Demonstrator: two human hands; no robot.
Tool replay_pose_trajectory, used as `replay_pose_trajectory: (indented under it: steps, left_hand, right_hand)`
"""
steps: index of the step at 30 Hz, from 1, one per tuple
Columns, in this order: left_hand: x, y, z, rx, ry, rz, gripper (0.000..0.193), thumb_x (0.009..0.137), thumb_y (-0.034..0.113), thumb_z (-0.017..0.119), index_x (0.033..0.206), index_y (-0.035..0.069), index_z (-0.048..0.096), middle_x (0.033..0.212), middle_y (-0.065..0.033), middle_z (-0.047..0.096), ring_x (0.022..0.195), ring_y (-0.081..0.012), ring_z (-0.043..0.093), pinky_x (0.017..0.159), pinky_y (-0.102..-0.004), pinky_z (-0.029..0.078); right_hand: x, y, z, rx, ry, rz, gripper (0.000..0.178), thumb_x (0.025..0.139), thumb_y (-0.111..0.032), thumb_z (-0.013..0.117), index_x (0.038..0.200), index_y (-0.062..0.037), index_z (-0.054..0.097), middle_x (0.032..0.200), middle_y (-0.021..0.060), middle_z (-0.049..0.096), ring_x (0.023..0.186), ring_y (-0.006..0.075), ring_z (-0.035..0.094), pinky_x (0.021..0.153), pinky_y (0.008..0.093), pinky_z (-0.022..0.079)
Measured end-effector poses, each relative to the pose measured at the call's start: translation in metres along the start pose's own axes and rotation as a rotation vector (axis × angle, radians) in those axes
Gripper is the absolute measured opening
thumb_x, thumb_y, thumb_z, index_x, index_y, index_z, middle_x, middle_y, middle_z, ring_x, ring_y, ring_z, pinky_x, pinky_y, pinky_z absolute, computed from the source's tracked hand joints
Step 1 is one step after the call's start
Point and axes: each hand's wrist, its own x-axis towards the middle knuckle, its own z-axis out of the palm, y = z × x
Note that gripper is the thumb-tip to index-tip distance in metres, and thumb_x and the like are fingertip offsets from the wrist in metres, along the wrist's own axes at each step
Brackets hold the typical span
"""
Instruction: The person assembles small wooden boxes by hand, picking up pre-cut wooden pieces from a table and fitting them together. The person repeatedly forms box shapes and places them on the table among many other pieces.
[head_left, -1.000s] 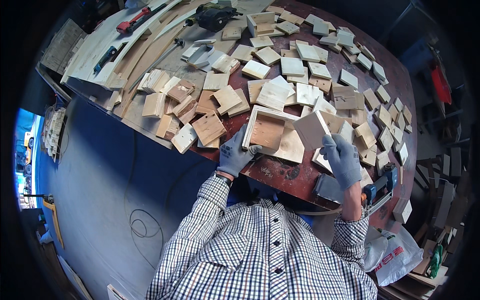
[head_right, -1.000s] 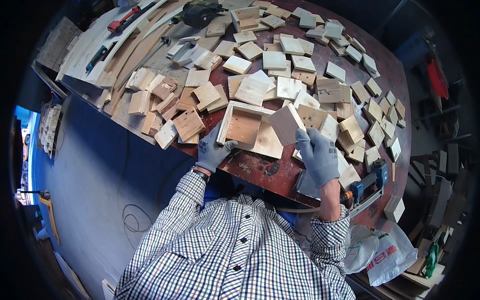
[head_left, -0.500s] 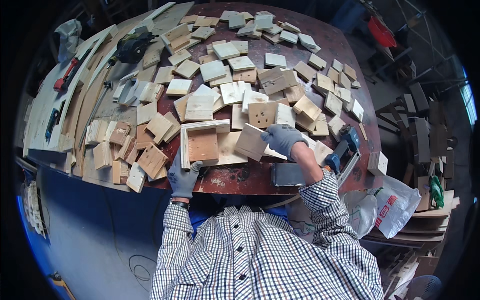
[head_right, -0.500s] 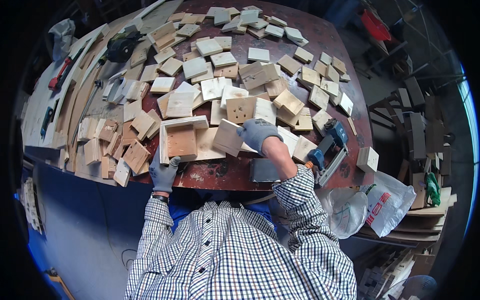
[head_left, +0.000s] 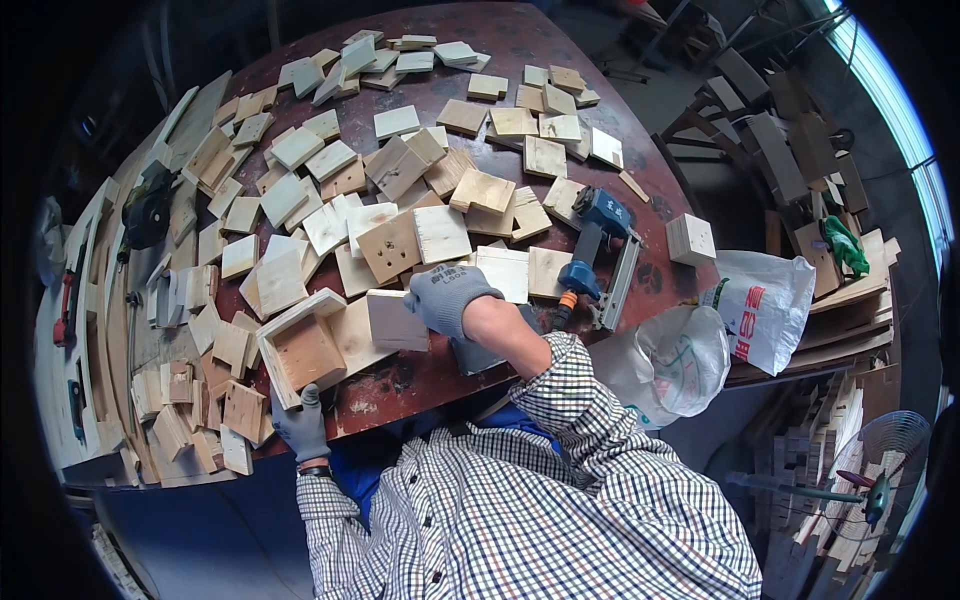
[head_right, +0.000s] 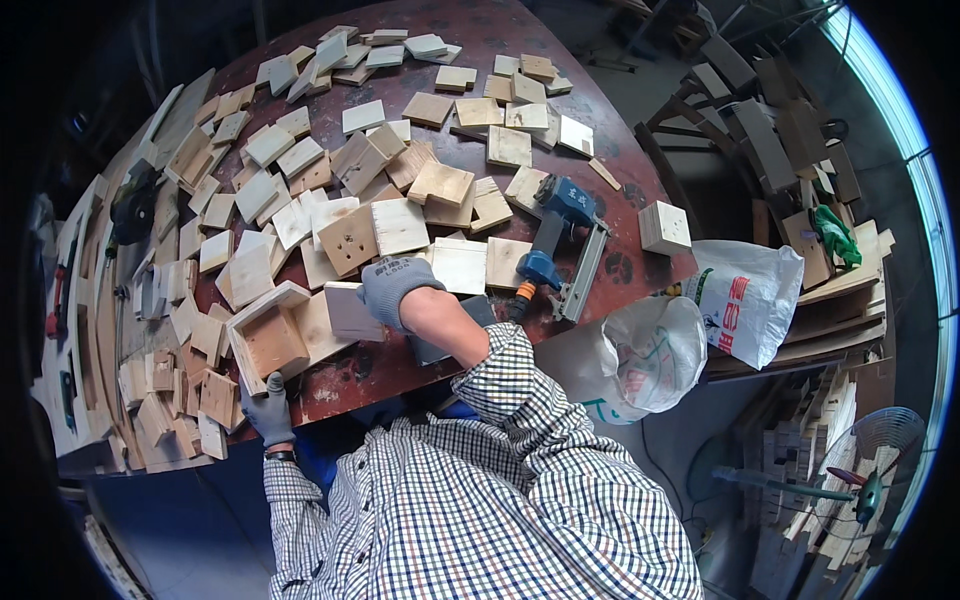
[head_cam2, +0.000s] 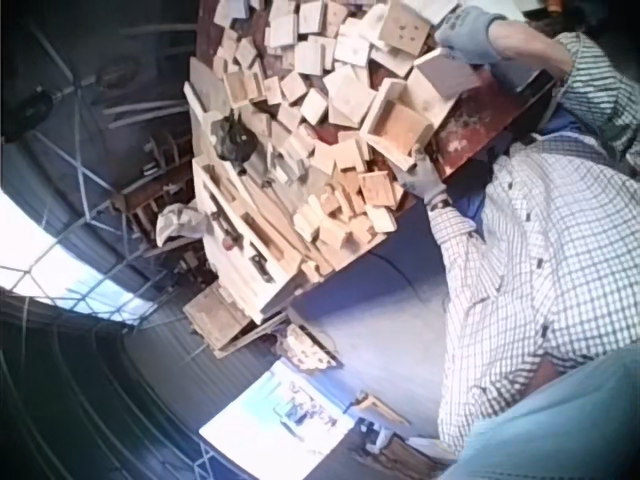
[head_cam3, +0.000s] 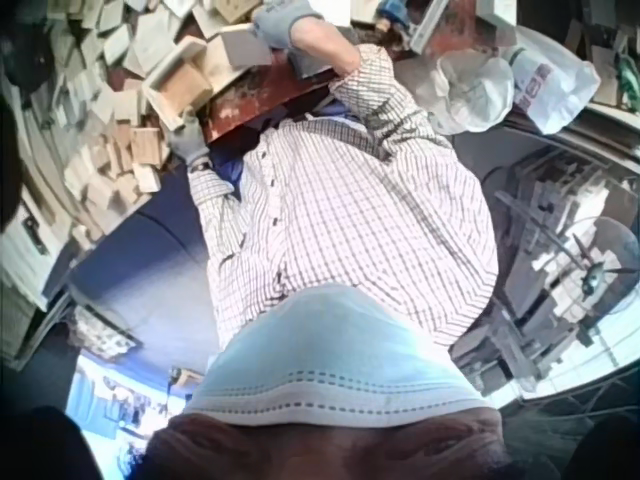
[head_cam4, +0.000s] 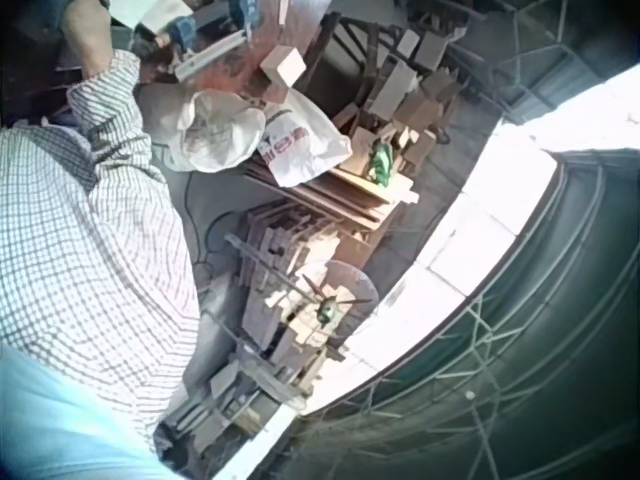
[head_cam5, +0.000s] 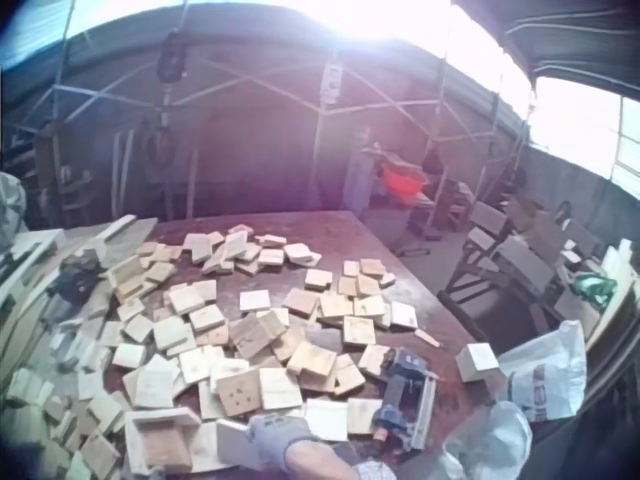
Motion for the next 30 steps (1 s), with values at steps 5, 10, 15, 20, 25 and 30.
replay_pose_trajectory:
  steps: [5,10,15,20,25,30]
  left_hand:
    - [0.000,0.007,0.002,-0.040,-0.018,-0.037,0.084,0.088,0.058,0.080,0.138,-0.007,0.058,0.120,-0.0213,0.072,0.108,-0.0318,0.070,0.094,-0.0425,0.054]
    - [-0.001,0.004,0.001,-0.026,-0.013,-0.027,0.085,0.088,0.060,0.079,0.138,-0.006,0.058,0.120,-0.0216,0.072,0.108,-0.0352,0.071,0.093,-0.0430,0.055]
    - [-0.002,0.010,-0.004,0.015,0.012,-0.006,0.086,0.086,0.061,0.080,0.136,-0.005,0.059,0.120,-0.0205,0.072,0.107,-0.0339,0.071,0.095,-0.0428,0.055]
    - [0.005,0.018,0.002,0.126,0.005,0.061,0.095,0.083,0.069,0.076,0.140,-0.005,0.059,0.121,-0.0232,0.073,0.107,-0.0380,0.073,0.091,-0.0436,0.058]
    - [0.002,0.019,-0.001,0.085,0.012,0.049,0.094,0.085,0.069,0.075,0.141,-0.005,0.058,0.120,-0.0234,0.072,0.106,-0.0390,0.073,0.089,-0.0444,0.059]
    - [0.001,0.023,0.002,0.057,0.031,0.052,0.086,0.086,0.062,0.079,0.138,-0.004,0.061,0.121,-0.0214,0.073,0.108,-0.0353,0.073,0.092,-0.0421,0.058]
  right_hand:
    - [0.016,0.013,0.022,-0.084,0.124,-0.027,0.035,0.103,-0.033,0.054,0.109,-0.0067,0.076,0.106,0.0204,0.077,0.098,0.0377,0.076,0.085,0.0496,0.058]
    - [0.015,0.011,0.014,-0.065,0.106,-0.024,0.027,0.097,-0.023,0.063,0.111,-0.0057,0.077,0.106,0.0202,0.078,0.100,0.0356,0.077,0.083,0.0462,0.060]
    - [-0.007,-0.003,0.000,0.080,0.190,-0.086,0.032,0.101,-0.035,0.058,0.105,-0.0061,0.073,0.099,0.0210,0.077,0.094,0.0385,0.075,0.084,0.0474,0.058]
    - [-0.040,-0.025,0.003,0.743,0.138,-0.142,0.040,0.107,-0.037,0.059,0.107,0.0020,0.069,0.087,0.0107,0.076,0.078,0.0167,0.074,0.070,0.0317,0.059]
    - [-0.022,-0.056,0.051,1.122,-0.041,0.071,0.039,0.104,-0.033,0.060,0.105,0.0042,0.070,0.086,0.0097,0.076,0.074,0.0169,0.075,0.063,0.0298,0.059]
    - [-0.005,-0.072,0.081,1.421,-0.113,0.136,0.038,0.103,-0.034,0.062,0.103,0.0031,0.071,0.085,0.0103,0.076,0.068,0.0152,0.073,0.055,0.0277,0.056]
